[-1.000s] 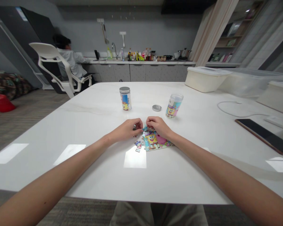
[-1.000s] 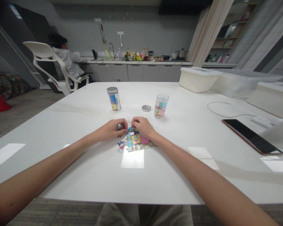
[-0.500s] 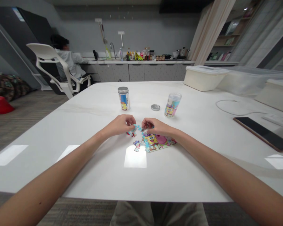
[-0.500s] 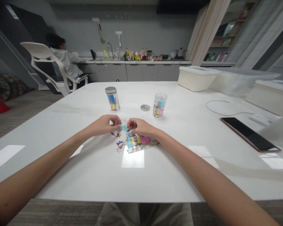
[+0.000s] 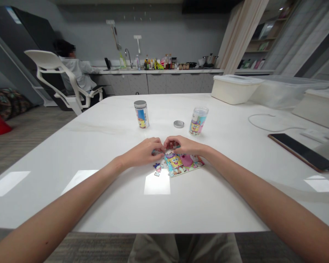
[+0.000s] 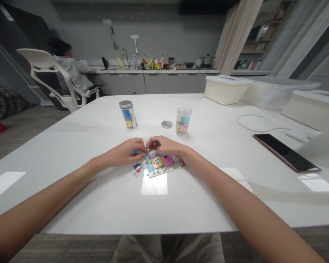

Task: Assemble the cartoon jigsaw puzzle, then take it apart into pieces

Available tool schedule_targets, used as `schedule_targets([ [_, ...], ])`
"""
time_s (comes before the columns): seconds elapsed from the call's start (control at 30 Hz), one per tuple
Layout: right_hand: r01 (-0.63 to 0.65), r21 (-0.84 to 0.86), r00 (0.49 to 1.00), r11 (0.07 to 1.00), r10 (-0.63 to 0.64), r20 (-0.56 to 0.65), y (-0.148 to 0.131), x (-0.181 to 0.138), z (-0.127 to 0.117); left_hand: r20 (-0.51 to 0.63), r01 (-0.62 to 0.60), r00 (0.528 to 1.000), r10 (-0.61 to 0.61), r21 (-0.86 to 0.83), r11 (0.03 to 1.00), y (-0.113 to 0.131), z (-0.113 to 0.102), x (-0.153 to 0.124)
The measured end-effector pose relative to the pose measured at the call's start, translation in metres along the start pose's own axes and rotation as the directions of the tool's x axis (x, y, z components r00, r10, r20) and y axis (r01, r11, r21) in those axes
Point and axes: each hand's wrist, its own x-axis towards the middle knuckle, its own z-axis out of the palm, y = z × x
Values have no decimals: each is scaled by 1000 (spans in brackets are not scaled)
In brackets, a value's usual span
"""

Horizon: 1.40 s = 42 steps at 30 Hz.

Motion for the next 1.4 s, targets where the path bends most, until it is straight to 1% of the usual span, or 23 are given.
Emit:
schedule_targets([
  [0.1,0,-28,1000,1000,0,-11,-2,-1,-1,17,-15,1000,15,3,1000,-1,1,0],
  [0.23,-3,19,1000,1000,3,-24,4,0,0,21,-17,1000,16,7,1000,-2,1,0],
  [0.37,3,96,997,995,5,-82,11,3,0,30,-27,999,27,3,1000,-3,1,0],
  [0.47,23,136,992,990,-6,-122,14,5,1,-2,-17,1000,17,1,1000,-4,2,1],
  [0.57,13,142,983,990,13,-181,17,7,3,-38,-2,999,2,8,1000,-6,3,1],
  [0.67,-20,131,972,991,50,-228,19,8,6,-39,-6,999,7,28,1000,-8,4,0],
  [0.77,-17,64,960,998,35,-278,17,9,6,-30,-15,999,17,55,998,-8,4,0],
  [0.87,7,-97,950,995,-37,-311,13,8,0,-21,-31,999,32,82,996,-9,4,-1],
  [0.93,-8,-222,947,975,-64,-313,11,5,-6,-25,-40,999,43,93,995,-9,4,-1],
  [1.0,-44,-359,955,932,-67,-290,9,0,-14,-29,-42,999,46,104,994,-9,4,-1],
  [1.03,-57,-431,964,901,-63,-258,8,-3,-17,-31,-41,999,45,110,993,-9,4,-1],
  [1.1,-72,-520,989,851,-7,-149,7,-9,-24,-33,-42,998,46,117,992,-9,4,0],
  [1.17,-78,-557,996,827,35,-87,6,-14,-28,-29,-50,998,54,118,992,-9,4,0],
  [1.27,-70,-541,997,838,35,-75,5,-16,-31,-9,-70,997,72,122,990,-8,3,0],
  [1.33,-70,-490,995,869,25,-98,5,-15,-30,20,-85,996,83,135,987,-8,3,-1],
  [1.4,-70,-431,985,900,-6,-173,6,-11,-28,51,-99,994,92,147,984,-7,2,-1],
])
